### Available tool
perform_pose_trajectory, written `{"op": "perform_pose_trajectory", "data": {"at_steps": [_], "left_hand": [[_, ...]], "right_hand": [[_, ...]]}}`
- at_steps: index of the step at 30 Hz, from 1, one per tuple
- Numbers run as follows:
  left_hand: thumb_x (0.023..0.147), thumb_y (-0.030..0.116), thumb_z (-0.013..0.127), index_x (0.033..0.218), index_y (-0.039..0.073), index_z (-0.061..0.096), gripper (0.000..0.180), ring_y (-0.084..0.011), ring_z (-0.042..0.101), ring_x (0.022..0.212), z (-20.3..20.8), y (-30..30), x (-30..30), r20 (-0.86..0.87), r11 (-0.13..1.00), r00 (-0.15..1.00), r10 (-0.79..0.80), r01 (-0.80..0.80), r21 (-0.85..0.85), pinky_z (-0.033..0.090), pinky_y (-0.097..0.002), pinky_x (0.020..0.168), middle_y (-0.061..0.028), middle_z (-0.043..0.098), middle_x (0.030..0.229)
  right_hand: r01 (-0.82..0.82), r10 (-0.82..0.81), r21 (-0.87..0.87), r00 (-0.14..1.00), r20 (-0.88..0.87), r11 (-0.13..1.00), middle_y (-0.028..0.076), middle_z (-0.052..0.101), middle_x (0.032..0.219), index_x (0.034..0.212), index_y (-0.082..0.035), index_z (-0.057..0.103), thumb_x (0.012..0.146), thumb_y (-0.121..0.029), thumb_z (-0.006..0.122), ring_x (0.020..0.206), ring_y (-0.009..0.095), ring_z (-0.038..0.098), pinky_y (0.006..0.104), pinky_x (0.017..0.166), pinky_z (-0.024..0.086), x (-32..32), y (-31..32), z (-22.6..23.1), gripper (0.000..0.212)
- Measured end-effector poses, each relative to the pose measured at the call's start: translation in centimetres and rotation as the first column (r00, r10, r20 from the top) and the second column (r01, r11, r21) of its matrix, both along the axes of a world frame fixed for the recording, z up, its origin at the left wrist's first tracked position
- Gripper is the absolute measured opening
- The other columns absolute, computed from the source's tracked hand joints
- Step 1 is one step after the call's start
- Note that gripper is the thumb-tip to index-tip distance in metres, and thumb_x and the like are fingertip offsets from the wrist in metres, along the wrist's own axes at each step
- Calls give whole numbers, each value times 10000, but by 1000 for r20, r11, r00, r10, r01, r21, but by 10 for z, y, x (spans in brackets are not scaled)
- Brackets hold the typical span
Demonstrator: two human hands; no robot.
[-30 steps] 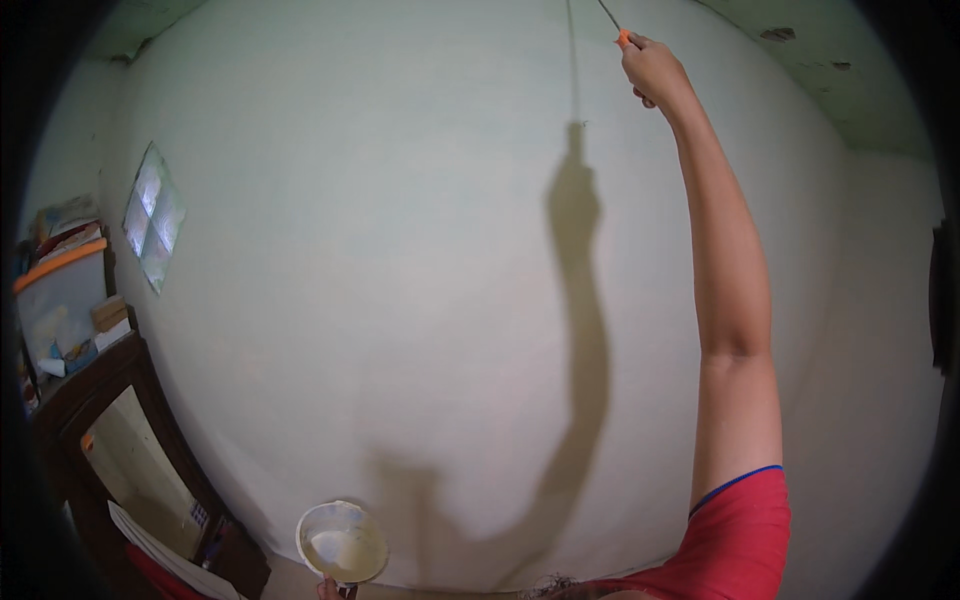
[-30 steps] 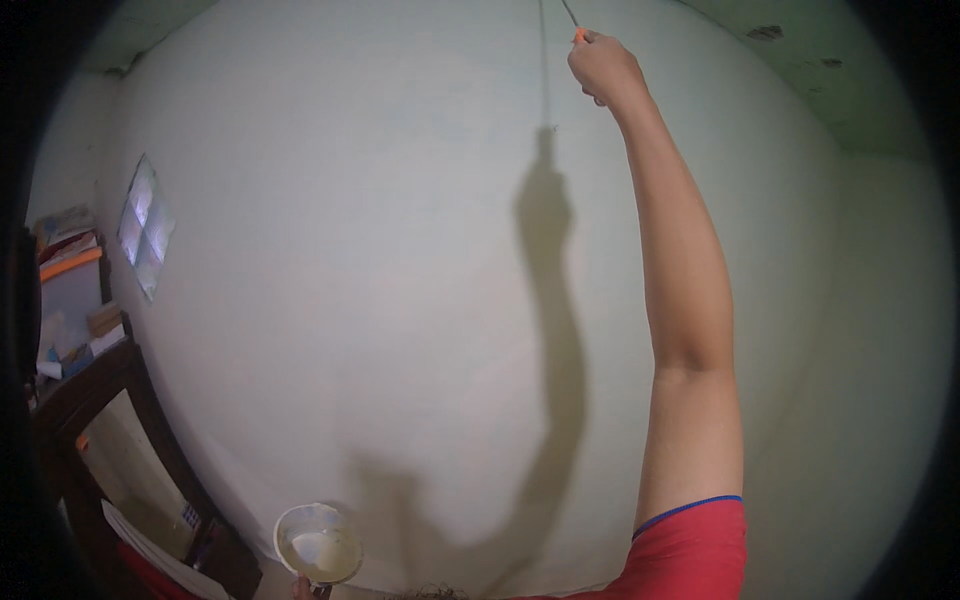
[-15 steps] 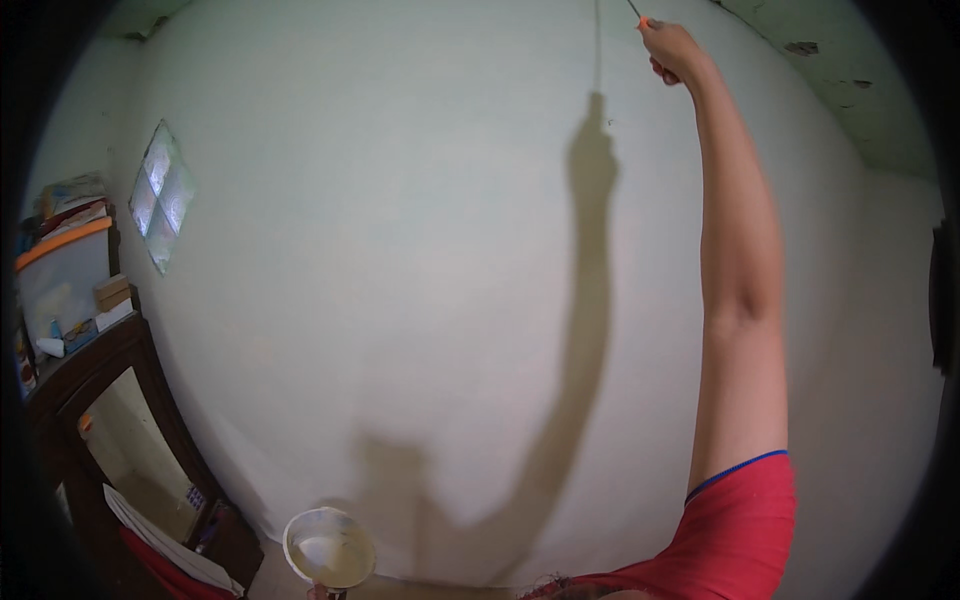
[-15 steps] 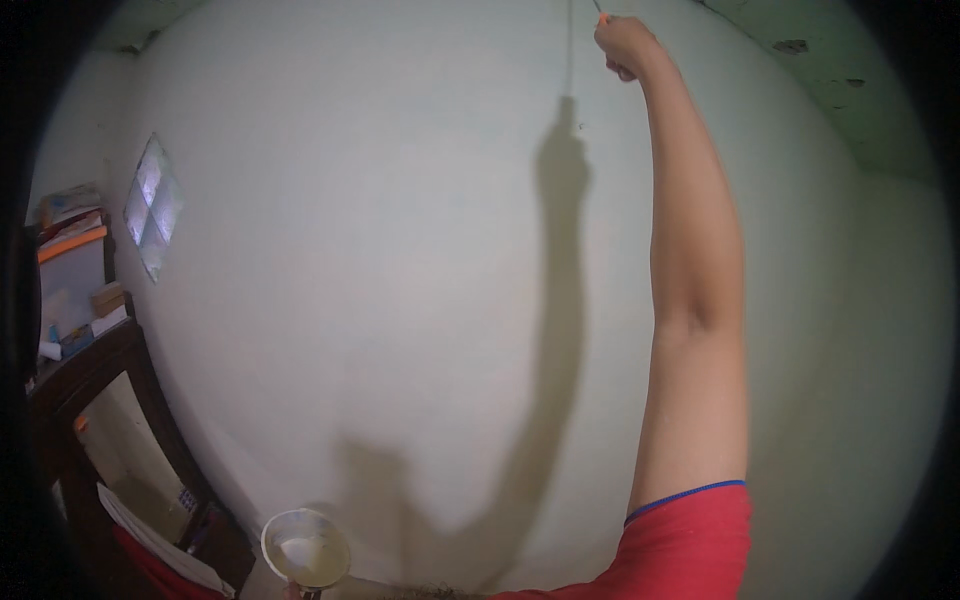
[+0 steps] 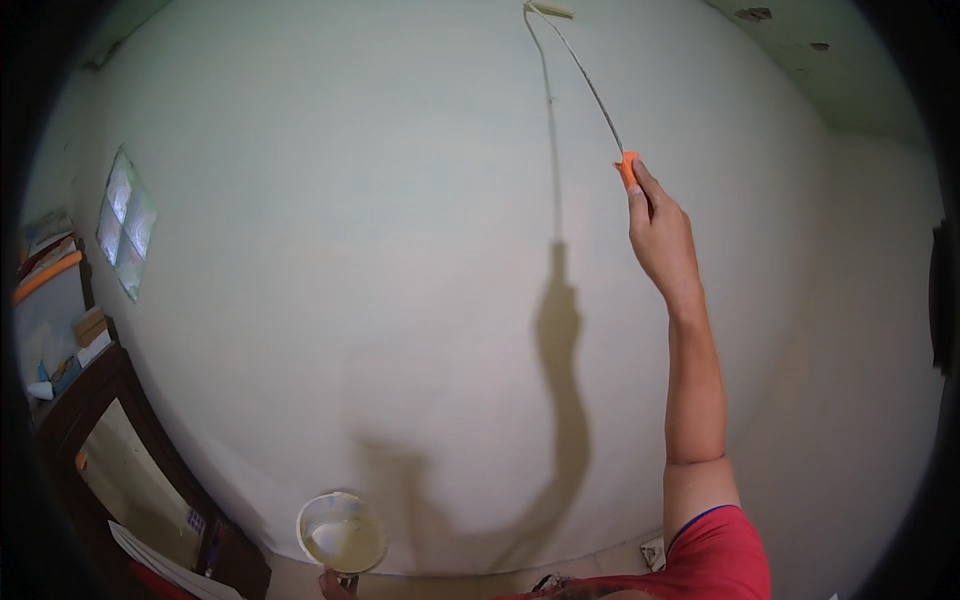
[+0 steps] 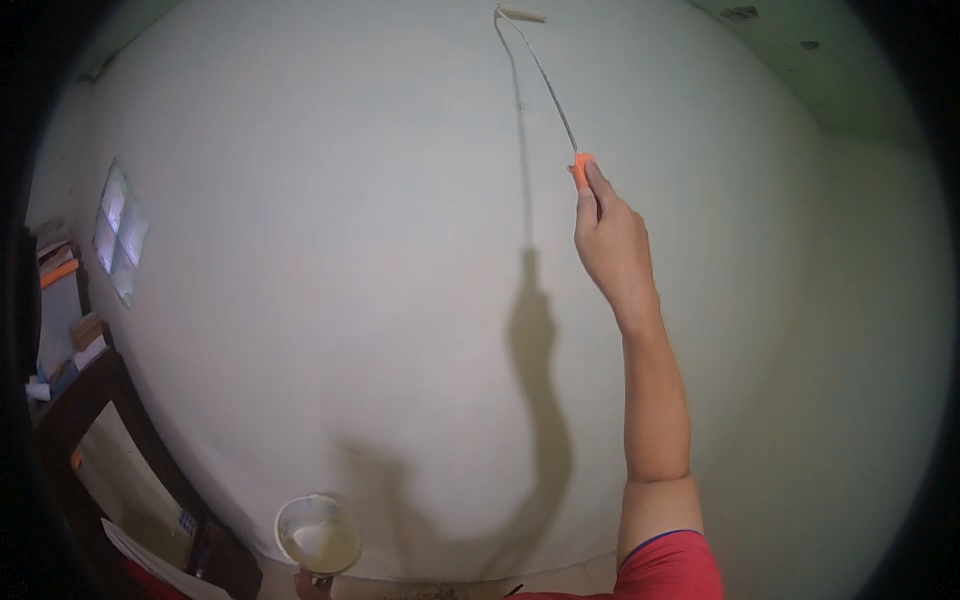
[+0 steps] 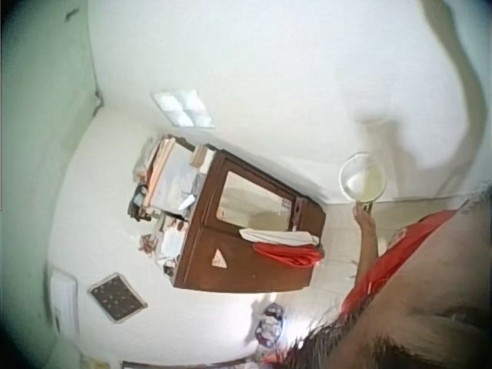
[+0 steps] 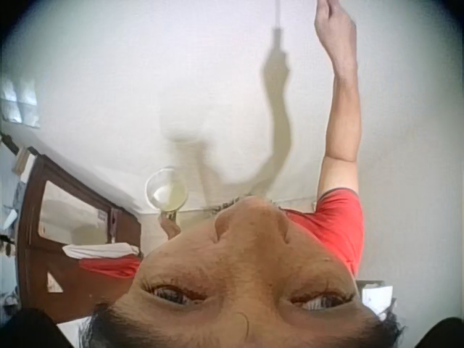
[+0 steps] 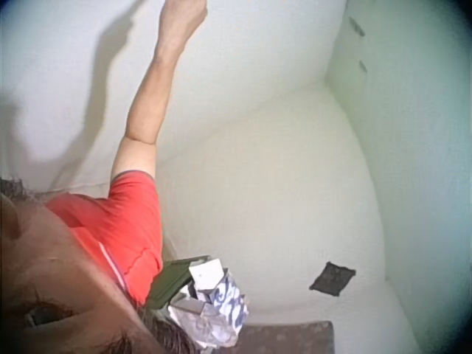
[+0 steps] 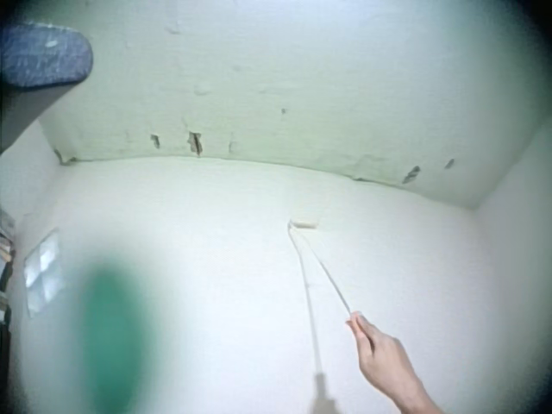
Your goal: The person paints a wall using a roller, dipping the roller into a bucket of white paint and then applying it to the upper section of the wall in vertical strokes.
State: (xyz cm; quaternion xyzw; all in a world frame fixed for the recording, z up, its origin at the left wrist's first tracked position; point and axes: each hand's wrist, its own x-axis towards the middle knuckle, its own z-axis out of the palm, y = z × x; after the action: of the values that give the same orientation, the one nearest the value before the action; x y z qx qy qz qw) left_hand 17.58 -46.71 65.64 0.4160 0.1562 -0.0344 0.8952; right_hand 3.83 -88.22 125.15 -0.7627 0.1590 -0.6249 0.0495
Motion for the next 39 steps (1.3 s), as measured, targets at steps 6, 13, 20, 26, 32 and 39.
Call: {"op": "perform_pose_trajectory", "data": {"at_steps": [6, 13, 20, 26, 32, 39], "left_hand": [[888, 304, 683, 1283, -18, 450, 559, -269, 560, 1044, 12, -19, -7, -22, 999, 999, -45, 45, 16, 540, -377, 860, -135, 504, 1211], [884, 325, 688, 1247, -29, 430, 569, -291, 556, 1038, 2, -20, -23, 24, 999, 999, -40, 39, 37, 532, -400, 905, -158, 487, 1166], [905, 318, 657, 1257, -51, 453, 549, -320, 544, 1111, 6, -14, -25, -41, 998, 999, -6, 9, 69, 526, -430, 944, -139, 484, 1126], [936, 256, 616, 1307, -56, 463, 508, -331, 535, 1143, -34, -3, -24, 160, 981, 987, 1, -32, 190, 547, -407, 938, -167, 462, 1258], [942, 267, 612, 1332, -45, 449, 525, -332, 512, 1190, -22, 6, -21, -99, 994, 990, 105, -101, 43, 550, -420, 929, -180, 407, 1372], [935, 293, 627, 1344, -37, 430, 562, -308, 524, 1154, -16, 16, -31, 1, 997, 997, 81, -81, 17, 520, -420, 947, -171, 446, 1318]], "right_hand": [[-7, 14, 182, 999, -38, 983, 206, 680, 906, 1385, -61, 513, 996, -230, 402, 827, 284, 664, 366, 834, 493, -26, 0, -11, 439], [18, -15, 81, 999, -32, 997, 231, 680, 1018, 1376, -48, 516, 995, -247, 399, 930, 329, 665, 389, 855, 492, -13, -20, -17, 445], [-56, 59, 80, 998, -33, 995, 178, 692, 835, 1371, -60, 520, 983, -345, 423, 620, 239, 645, 361, 650, 539, 8, -31, 81, 491], [-136, 136, 27, 991, -1, 990, 66, 590, 677, 1382, -123, 525, 990, -388, 421, 527, 163, 561, 314, 457, 462, 37, -53, 193, 485], [-313, 310, 115, 950, 38, 943, 5, 445, 646, 1426, -174, 485, 989, -395, 433, 485, 98, 418, 253, 417, 342, 46, -57, 242, 493], [-102, 105, 93, 994, -29, 990, 111, 640, 715, 1385, -92, 518, 1006, -430, 420, 512, 178, 585, 333, 477, 483, 20, -35, 113, 517]]}}
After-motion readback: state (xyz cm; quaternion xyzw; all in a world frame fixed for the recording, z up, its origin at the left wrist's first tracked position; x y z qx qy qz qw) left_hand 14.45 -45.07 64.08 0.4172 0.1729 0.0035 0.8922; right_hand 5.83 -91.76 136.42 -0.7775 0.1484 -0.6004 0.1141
